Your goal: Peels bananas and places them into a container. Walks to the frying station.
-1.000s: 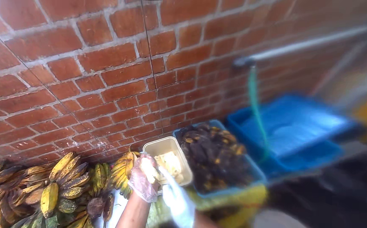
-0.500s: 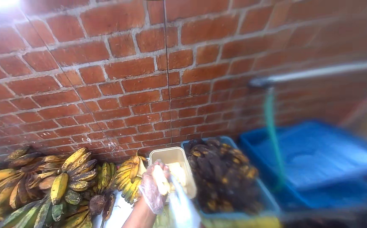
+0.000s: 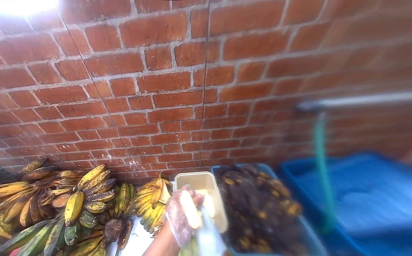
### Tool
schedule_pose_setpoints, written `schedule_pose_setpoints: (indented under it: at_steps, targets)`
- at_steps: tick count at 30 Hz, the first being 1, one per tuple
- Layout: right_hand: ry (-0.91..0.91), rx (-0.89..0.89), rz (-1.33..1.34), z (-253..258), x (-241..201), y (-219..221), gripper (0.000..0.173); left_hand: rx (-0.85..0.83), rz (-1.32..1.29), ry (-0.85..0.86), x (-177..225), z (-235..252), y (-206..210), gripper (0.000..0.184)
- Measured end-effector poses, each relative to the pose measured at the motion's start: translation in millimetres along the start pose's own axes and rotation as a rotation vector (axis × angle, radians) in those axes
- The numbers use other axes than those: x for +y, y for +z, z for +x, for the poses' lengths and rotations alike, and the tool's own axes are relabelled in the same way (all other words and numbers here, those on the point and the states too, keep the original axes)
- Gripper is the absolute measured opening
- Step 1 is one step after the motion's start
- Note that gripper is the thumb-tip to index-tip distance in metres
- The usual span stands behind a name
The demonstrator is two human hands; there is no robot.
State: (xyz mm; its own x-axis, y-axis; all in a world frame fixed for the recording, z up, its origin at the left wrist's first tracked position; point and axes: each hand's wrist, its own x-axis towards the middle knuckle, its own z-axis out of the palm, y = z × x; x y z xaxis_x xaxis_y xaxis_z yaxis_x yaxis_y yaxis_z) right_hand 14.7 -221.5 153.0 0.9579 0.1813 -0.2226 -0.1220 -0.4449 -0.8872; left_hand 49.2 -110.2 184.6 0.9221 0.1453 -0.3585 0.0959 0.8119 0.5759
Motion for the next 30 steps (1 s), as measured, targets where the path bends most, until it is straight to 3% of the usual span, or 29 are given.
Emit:
schedule_pose_setpoints:
  at_steps: [12,17,19,21,25,26,28,30]
  targets:
    - [-0.029,-0.032,-0.149,18,4,11,0.08,-0.022,0.147,0.013,7,10,-11,0.033]
    - [-0.001,0.0,-0.12,23,5,18,0.076,-0.01,0.152,0.005,1,19,-20,0.035]
    - [0.053,0.007,-0.107,28,2,18,0.063,-0.033,0.119,0.015,-7,28,-30,0.039]
    - [0.105,0.012,-0.194,39,8,19,0.058,-0.05,0.057,-0.012,-16,37,-42,0.042]
    - [0.208,-0.039,-0.61,55,1,16,0.086,-0.048,-0.04,-0.131,-28,49,-61,0.029]
    - [0.204,-0.014,-0.644,59,0,15,0.08,-0.006,-0.027,-0.142,-30,51,-64,0.027]
    - [0.165,0.052,-0.534,70,9,9,0.052,0.035,-0.005,-0.136,-34,59,-72,0.026]
    - [0.113,0.028,-0.249,83,25,3,0.05,0.049,0.081,-0.091,-39,68,-81,0.03]
